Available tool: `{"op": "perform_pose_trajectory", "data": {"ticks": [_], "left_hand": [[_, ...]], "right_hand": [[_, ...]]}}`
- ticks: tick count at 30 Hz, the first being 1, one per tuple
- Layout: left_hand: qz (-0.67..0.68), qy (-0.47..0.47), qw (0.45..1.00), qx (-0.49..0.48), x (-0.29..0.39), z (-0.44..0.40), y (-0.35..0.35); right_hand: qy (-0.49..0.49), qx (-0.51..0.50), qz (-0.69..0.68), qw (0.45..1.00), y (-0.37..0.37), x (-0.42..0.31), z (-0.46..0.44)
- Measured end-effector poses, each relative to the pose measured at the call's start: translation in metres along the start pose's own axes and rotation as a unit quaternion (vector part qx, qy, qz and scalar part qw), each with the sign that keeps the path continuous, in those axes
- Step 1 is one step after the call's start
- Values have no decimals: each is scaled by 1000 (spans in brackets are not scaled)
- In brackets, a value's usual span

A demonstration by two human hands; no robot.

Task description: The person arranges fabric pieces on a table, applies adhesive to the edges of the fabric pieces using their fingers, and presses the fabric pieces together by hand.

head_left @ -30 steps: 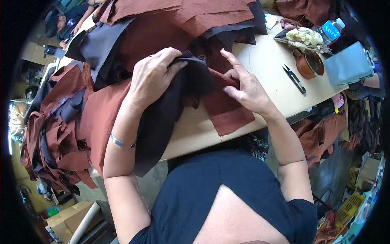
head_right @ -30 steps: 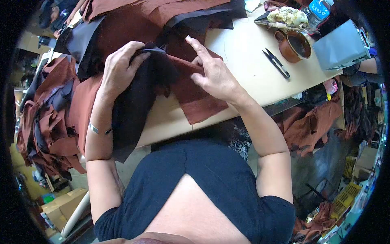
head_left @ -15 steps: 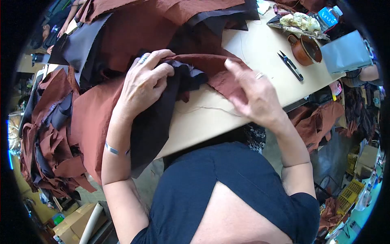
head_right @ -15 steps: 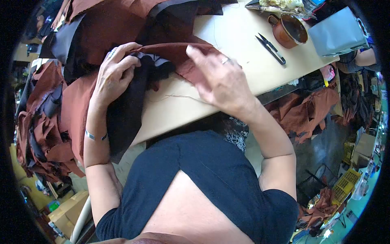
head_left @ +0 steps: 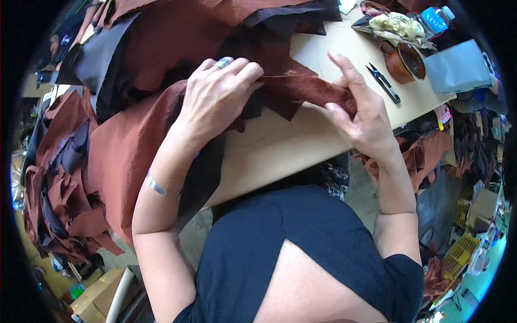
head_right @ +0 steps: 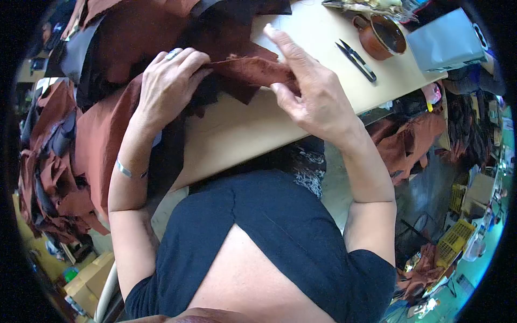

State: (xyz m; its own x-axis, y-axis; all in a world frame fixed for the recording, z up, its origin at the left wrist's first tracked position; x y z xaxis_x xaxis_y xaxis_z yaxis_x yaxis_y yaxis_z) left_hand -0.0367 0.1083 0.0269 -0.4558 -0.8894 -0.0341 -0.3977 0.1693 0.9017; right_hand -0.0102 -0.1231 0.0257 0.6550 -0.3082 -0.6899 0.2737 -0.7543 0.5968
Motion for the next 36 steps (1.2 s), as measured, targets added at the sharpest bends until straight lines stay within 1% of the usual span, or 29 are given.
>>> {"op": "perform_pose_trajectory", "data": {"ticks": [2, 5, 6, 7, 8, 9, 11, 12, 14, 15, 17, 18, 19, 21, 22, 23, 24, 25, 26, 27, 28, 29, 32, 35, 36], "left_hand": [[-30, -13, 999, -24, 0, 2, 1], [-46, -16, 997, -60, 1, 8, -1], [-43, -10, 996, -75, 1, 10, -2], [-40, -6, 995, -91, 1, 12, -3], [-45, -9, 994, -104, 2, 11, -4], [-42, -9, 995, -92, 5, 7, -4], [-37, -10, 997, -68, 12, -1, -4], [-20, -17, 997, -74, 16, -5, -6], [27, -33, 995, -85, 25, -9, -16], [59, -58, 993, -79, 30, -10, -23], [134, -142, 979, -55, 45, -16, -31], [166, -171, 968, -84, 55, -18, -32], [183, -203, 960, -63, 63, -20, -33], [175, -269, 943, -89, 78, -22, -31], [203, -275, 934, -105, 83, -26, -29], [267, -220, 934, -93, 83, -28, -31], [329, -163, 927, -80, 82, -30, -35], [388, -105, 913, -68, 79, -32, -37], [361, -33, 930, -55, 74, -37, -34], [378, -12, 924, -52, 67, -41, -31], [387, -25, 920, -52, 60, -43, -31], [397, -38, 916, -52, 56, -44, -31], [424, -28, 905, -8, 56, -47, -30], [443, 40, 893, -72, 56, -49, -22], [448, 36, 890, -78, 55, -49, -23]], "right_hand": [[51, -8, 53, 997, 2, 13, 3], [-58, -7, 88, 994, 26, 40, 16], [-163, -37, 51, 985, 40, 46, 20], [-157, -8, 62, 986, 50, 57, 24], [-145, 23, 135, 980, 58, 71, 31], [-132, 54, 207, 968, 62, 84, 36], [-91, 62, 345, 932, 60, 102, 40], [-69, 65, 411, 907, 60, 106, 41], [-94, 67, 402, 908, 59, 108, 41], [-106, 68, 397, 909, 58, 109, 40], [-120, 83, 346, 927, 61, 104, 38], [-127, 90, 322, 934, 63, 103, 37], [-126, 86, 316, 937, 63, 104, 37], [-124, 78, 304, 941, 63, 105, 39], [-162, 100, 172, 966, 65, 104, 40], [-198, 121, 37, 972, 66, 98, 41], [-230, 138, -99, 958, 66, 92, 42], [-218, 163, -149, 951, 67, 83, 41], [-205, 187, -198, 940, 66, 75, 40], [-191, 212, -247, 926, 65, 70, 40], [-204, 209, -284, 913, 62, 70, 43], [-217, 188, -305, 908, 60, 67, 43], [-252, 120, -348, 895, 50, 50, 44], [-241, 101, -299, 918, 46, 25, 40], [-224, 114, -241, 938, 43, 22, 39]]}}
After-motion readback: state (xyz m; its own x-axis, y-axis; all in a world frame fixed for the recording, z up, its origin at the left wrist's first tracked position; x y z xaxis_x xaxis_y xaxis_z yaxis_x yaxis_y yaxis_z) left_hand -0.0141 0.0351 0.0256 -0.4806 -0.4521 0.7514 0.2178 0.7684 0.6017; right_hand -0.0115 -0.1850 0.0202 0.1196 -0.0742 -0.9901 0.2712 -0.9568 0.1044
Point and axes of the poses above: each hand's wrist, its own z-axis away from the middle knuckle, its own y-axis out of the back of the hand, x = y × z, the point moved 2 cm from there along -z, towards the middle knuckle, and after that the axes turned 4 degrees about -z, right-handed, at the moved point
